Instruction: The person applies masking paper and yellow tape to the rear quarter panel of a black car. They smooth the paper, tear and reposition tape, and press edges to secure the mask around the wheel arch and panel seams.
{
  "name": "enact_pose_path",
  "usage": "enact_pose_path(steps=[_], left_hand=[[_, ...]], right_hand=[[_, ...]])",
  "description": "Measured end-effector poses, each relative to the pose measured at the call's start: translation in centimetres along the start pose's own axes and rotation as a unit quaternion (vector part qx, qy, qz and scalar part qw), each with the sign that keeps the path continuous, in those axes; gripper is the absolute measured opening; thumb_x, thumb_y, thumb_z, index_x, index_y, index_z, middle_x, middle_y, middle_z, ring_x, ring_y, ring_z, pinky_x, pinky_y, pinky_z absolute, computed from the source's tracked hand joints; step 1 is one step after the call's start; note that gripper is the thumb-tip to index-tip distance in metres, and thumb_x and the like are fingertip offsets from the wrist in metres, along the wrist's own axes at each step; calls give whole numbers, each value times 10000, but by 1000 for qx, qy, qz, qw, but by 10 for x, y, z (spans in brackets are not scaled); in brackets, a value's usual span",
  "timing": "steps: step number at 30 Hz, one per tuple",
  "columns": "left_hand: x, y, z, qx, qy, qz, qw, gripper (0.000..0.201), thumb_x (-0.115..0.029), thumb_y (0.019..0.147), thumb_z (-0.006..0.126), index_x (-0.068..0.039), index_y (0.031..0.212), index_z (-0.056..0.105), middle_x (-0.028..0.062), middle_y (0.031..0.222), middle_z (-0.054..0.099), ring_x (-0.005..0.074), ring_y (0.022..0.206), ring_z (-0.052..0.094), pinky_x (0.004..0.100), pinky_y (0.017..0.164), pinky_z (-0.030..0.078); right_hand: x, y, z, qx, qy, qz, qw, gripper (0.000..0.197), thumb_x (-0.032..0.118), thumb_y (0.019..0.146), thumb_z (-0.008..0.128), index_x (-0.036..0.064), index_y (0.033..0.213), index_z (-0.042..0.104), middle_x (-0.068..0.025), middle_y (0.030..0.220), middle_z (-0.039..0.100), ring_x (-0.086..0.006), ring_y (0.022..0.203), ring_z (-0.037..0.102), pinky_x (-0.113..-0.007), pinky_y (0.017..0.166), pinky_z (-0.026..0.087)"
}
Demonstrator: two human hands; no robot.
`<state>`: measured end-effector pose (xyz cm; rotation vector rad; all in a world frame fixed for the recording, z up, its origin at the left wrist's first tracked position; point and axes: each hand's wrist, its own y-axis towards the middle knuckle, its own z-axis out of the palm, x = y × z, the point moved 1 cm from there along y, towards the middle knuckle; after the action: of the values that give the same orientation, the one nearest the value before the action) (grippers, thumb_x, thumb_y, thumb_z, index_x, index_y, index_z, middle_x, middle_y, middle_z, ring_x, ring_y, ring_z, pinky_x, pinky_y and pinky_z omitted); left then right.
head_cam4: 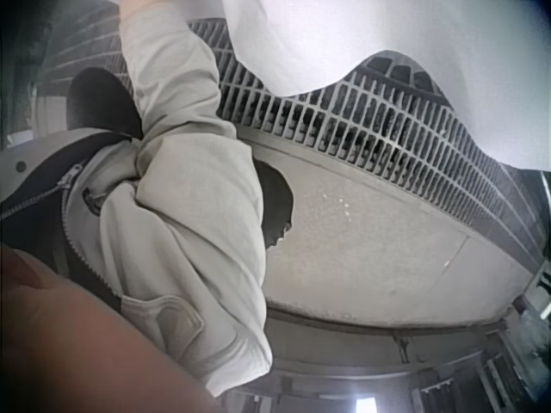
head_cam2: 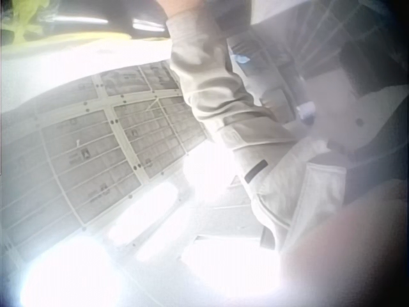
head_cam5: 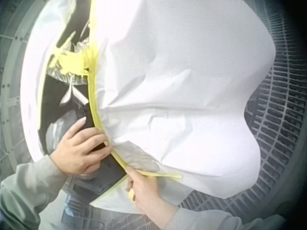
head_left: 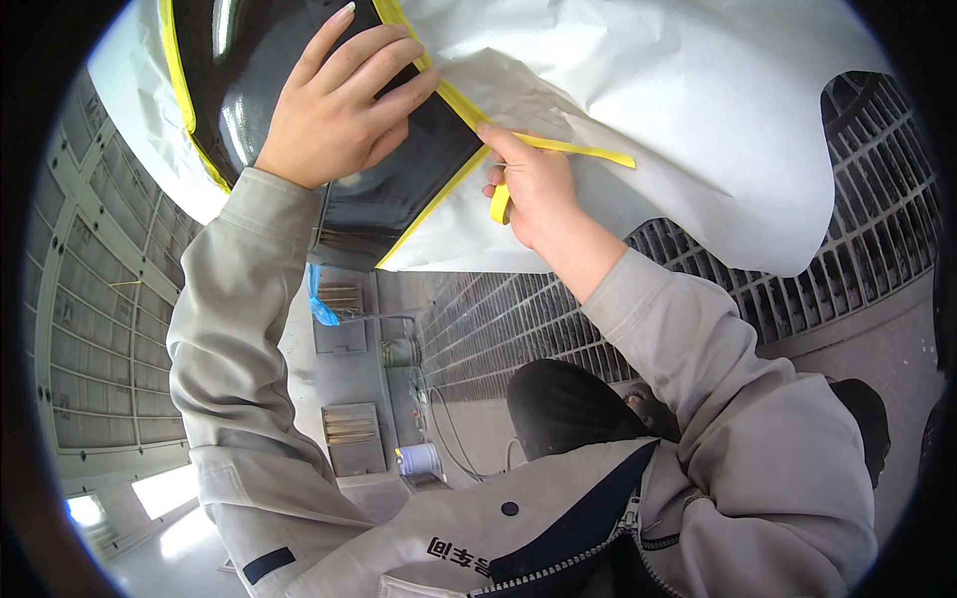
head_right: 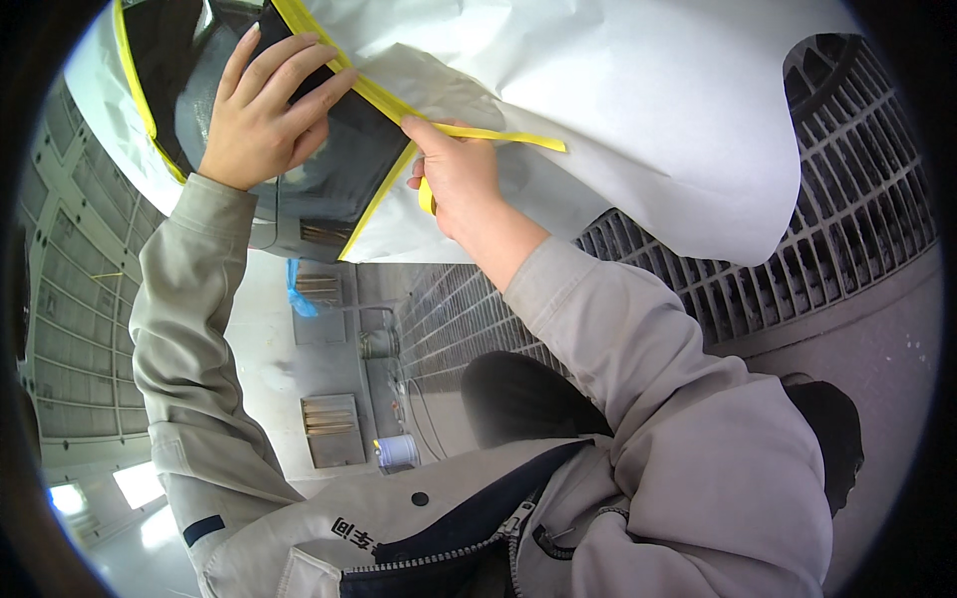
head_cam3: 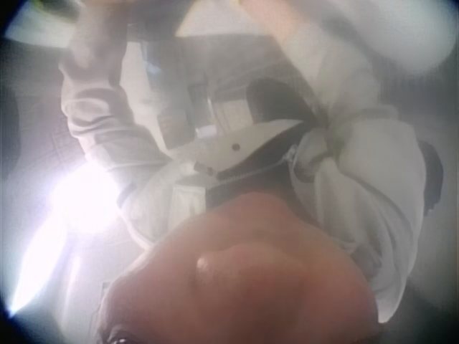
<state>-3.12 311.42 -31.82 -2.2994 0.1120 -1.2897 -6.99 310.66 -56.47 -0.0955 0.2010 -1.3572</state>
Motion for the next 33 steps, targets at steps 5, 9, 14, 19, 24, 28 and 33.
enact_pose_path(steps=[5,9,14,19,24,28,33], left_hand=[[-12,-4,6,17,-35,16,999,513,-190,859,755,-251,1365,808,2,1450,705,220,1437,640,528,1339,355],[-20,-8,8,13,-45,-6,999,542,-200,861,766,-246,1400,798,8,1471,697,226,1446,636,523,1345,349],[-22,-10,8,31,-41,0,999,562,-210,873,757,-246,1433,790,5,1485,690,223,1457,628,523,1348,349],[-32,-9,10,20,-48,0,999,587,-217,854,769,-232,1440,780,1,1464,690,219,1445,630,518,1345,371],[-37,-9,10,-10,-47,-6,999,589,-233,783,818,-177,1367,779,3,1401,696,215,1410,641,497,1337,415],[-45,-6,11,35,-37,-14,999,604,-208,833,809,-207,1437,774,16,1476,685,223,1448,632,509,1334,390],[-59,-5,19,57,-61,-14,996,616,-223,803,831,-166,1413,767,31,1434,689,234,1433,637,503,1322,413]], right_hand=[[2,0,0,2,6,-8,1000,253,202,980,880,32,1086,724,-28,895,637,-128,591,573,-335,548,515],[4,-2,0,1,21,5,1000,282,243,953,936,128,1049,696,19,873,560,-119,619,529,-351,592,489],[8,-2,2,3,-25,2,1000,279,264,954,940,135,989,695,20,853,575,-123,620,543,-349,597,494],[9,-1,2,-2,-50,2,999,295,286,948,948,138,968,695,18,848,588,-122,622,552,-346,593,495],[9,-1,1,-1,-63,-6,998,315,303,941,957,138,969,691,19,849,589,-121,624,553,-344,579,495],[10,-2,3,-13,-89,-9,996,274,284,984,901,91,1022,710,3,858,634,-126,611,577,-332,567,507],[10,-2,-2,-16,-113,-23,993,299,309,988,893,76,1075,726,-9,913,649,-128,619,585,-328,568,518]])
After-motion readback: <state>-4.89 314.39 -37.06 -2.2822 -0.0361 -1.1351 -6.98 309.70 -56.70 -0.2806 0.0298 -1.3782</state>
